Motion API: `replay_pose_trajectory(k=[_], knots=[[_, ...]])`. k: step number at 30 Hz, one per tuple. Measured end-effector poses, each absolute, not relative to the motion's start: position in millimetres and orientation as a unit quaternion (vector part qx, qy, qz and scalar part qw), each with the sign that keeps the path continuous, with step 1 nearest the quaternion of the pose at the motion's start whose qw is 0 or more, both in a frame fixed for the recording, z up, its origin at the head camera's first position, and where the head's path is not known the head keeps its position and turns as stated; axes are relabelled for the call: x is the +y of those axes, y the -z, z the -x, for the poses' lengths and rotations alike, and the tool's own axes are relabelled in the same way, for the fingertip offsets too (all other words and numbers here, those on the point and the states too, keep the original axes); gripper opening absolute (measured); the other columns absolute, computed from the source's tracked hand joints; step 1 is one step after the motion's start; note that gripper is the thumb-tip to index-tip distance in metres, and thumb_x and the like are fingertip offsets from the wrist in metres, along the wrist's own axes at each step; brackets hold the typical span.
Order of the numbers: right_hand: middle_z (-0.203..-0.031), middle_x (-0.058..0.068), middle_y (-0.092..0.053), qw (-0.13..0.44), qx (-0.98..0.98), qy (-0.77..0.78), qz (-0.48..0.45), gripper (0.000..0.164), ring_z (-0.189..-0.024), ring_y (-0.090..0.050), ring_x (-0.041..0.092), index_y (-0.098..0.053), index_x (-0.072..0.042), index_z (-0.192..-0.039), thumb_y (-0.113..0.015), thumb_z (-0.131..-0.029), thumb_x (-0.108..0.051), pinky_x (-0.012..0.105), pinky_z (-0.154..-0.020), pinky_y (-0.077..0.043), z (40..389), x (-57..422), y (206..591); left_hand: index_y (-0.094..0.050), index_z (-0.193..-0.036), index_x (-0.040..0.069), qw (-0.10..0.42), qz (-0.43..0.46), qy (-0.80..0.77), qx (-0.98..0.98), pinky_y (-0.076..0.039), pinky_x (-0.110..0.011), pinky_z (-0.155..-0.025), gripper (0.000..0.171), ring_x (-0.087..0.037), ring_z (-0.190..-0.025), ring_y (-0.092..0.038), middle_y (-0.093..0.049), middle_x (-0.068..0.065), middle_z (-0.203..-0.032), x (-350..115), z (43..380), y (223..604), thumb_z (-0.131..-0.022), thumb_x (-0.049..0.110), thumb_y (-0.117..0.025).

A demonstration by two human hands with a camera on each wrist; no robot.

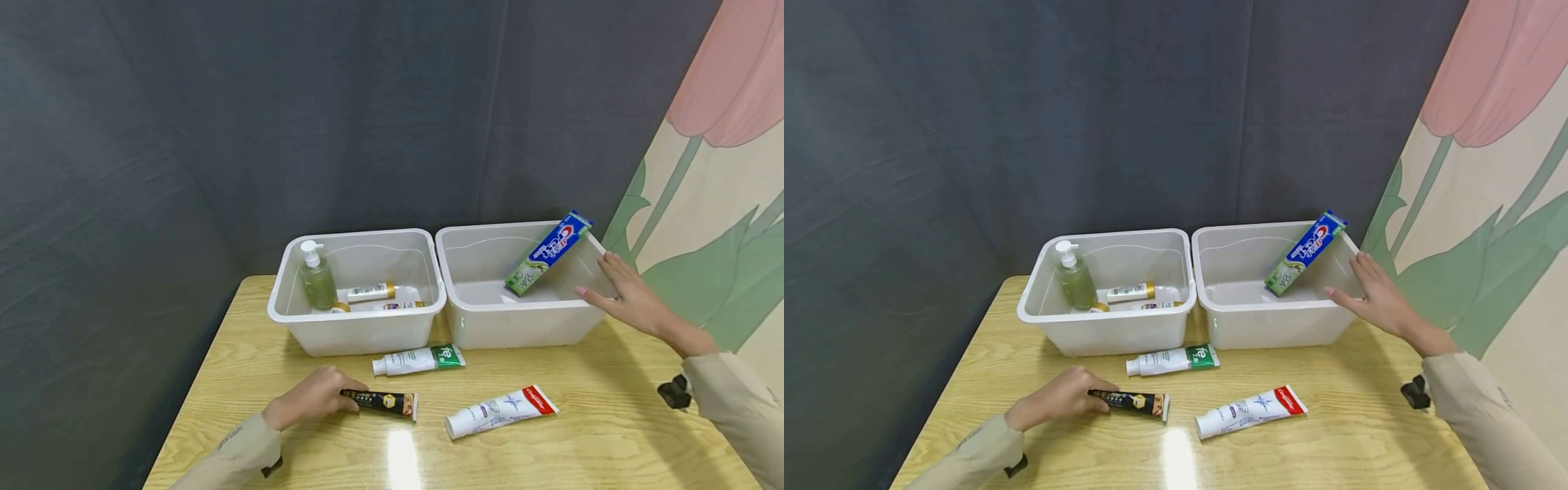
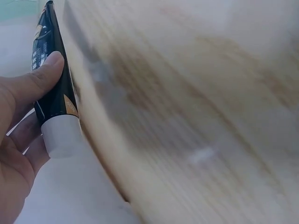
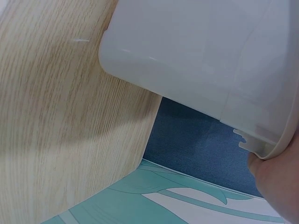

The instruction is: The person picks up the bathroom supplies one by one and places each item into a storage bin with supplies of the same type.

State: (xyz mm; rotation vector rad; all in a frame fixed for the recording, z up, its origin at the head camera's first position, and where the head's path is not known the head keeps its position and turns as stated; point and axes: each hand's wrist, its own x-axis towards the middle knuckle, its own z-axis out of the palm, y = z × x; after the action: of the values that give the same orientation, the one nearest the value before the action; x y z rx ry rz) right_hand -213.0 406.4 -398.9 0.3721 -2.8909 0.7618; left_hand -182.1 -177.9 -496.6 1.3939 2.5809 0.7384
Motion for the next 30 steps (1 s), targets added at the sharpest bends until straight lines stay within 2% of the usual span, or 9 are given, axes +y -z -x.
replay_pose_trajectory(k=[9, 13, 15, 17, 19, 22, 25, 26, 30], knots=[[-0.158, 0.033, 0.002, 0.068, -0.958, -0.248, -0.127, 0.086, -0.145, 0.004, 0.049, -0.014, 0.017, -0.150, -0.058, -0.098, -0.035, 0.066, -0.111, 0.002, 213.0, 407.2, 399.7, -0.076, -0.113, 0.007, 0.014, -0.484, -0.242, 0.841, -0.051, -0.013, -0.078, 0.035, -0.003, -0.086, -0.069, -0.073, -0.003, -0.107, -169.3, 186.3, 479.3, -0.080, 0.013, -0.082], [-0.158, 0.033, 0.002, 0.066, -0.958, -0.249, -0.125, 0.086, -0.146, 0.004, 0.049, -0.013, 0.016, -0.150, -0.058, -0.098, -0.036, 0.066, -0.112, 0.002, 212.6, 406.9, 399.3, -0.075, -0.113, 0.005, 0.018, -0.488, -0.264, 0.832, -0.050, -0.010, -0.070, 0.034, -0.002, -0.073, -0.068, -0.073, -0.007, -0.104, -164.5, 188.0, 471.2, -0.080, 0.010, -0.082], [-0.159, 0.033, 0.002, 0.065, -0.958, -0.250, -0.124, 0.086, -0.146, 0.004, 0.049, -0.013, 0.016, -0.150, -0.058, -0.098, -0.036, 0.065, -0.112, 0.002, 212.5, 406.8, 399.0, -0.075, -0.113, 0.004, 0.018, -0.492, -0.272, 0.827, -0.049, -0.009, -0.063, 0.034, 0.000, -0.059, -0.063, -0.074, -0.009, -0.100, -162.5, 189.0, 467.5, -0.080, 0.008, -0.082], [-0.159, 0.033, 0.002, 0.065, -0.958, -0.250, -0.123, 0.086, -0.146, 0.004, 0.049, -0.013, 0.016, -0.150, -0.058, -0.098, -0.036, 0.065, -0.112, 0.002, 212.3, 407.1, 398.9, -0.075, -0.111, 0.004, 0.010, -0.498, -0.275, 0.822, -0.048, -0.008, -0.063, 0.033, 0.001, -0.061, -0.063, -0.074, -0.009, -0.099, -160.5, 189.9, 463.7, -0.079, 0.006, -0.082], [-0.159, 0.033, 0.002, 0.067, -0.958, -0.249, -0.123, 0.086, -0.146, 0.004, 0.049, -0.014, 0.016, -0.150, -0.058, -0.098, -0.036, 0.065, -0.112, 0.002, 212.3, 407.3, 398.9, -0.075, -0.111, 0.004, 0.002, -0.503, -0.275, 0.819, -0.047, -0.008, -0.060, 0.033, 0.001, -0.054, -0.058, -0.074, -0.009, -0.098, -159.1, 191.0, 460.4, -0.079, 0.006, -0.082], [-0.159, 0.033, 0.003, 0.068, -0.959, -0.248, -0.123, 0.086, -0.146, 0.004, 0.048, -0.013, 0.016, -0.150, -0.058, -0.098, -0.036, 0.066, -0.111, 0.002, 212.3, 407.3, 399.0, -0.074, -0.112, 0.003, -0.007, -0.507, -0.277, 0.816, -0.049, -0.008, -0.067, 0.033, 0.000, -0.067, -0.067, -0.074, -0.010, -0.102, -157.2, 192.6, 455.0, -0.080, 0.006, -0.081], [-0.158, 0.033, 0.003, 0.067, -0.959, -0.247, -0.124, 0.086, -0.146, 0.005, 0.049, -0.013, 0.016, -0.151, -0.058, -0.098, -0.036, 0.067, -0.111, 0.002, 212.2, 406.7, 398.8, -0.073, -0.112, 0.000, -0.010, -0.510, -0.284, 0.812, -0.049, -0.009, -0.070, 0.032, -0.007, -0.073, -0.071, -0.072, -0.014, -0.105, -154.9, 194.3, 449.5, -0.081, 0.006, -0.080], [-0.158, 0.033, 0.003, 0.067, -0.959, -0.247, -0.123, 0.086, -0.145, 0.005, 0.049, -0.013, 0.016, -0.151, -0.058, -0.098, -0.036, 0.067, -0.111, 0.002, 212.1, 406.5, 398.8, -0.074, -0.112, 0.000, -0.017, -0.513, -0.282, 0.811, -0.049, -0.010, -0.075, 0.032, -0.009, -0.080, -0.072, -0.072, -0.013, -0.105, -153.9, 195.0, 447.4, -0.081, 0.006, -0.080], [-0.159, 0.032, 0.003, 0.065, -0.959, -0.249, -0.119, 0.087, -0.145, 0.003, 0.050, -0.013, 0.015, -0.151, -0.058, -0.098, -0.037, 0.066, -0.111, 0.001, 212.0, 405.8, 398.2, -0.074, -0.109, -0.001, -0.044, -0.529, -0.284, 0.798, -0.050, -0.011, -0.075, 0.031, -0.013, -0.082, -0.073, -0.072, -0.014, -0.104, -149.6, 198.6, 439.9, -0.079, 0.006, -0.081]])
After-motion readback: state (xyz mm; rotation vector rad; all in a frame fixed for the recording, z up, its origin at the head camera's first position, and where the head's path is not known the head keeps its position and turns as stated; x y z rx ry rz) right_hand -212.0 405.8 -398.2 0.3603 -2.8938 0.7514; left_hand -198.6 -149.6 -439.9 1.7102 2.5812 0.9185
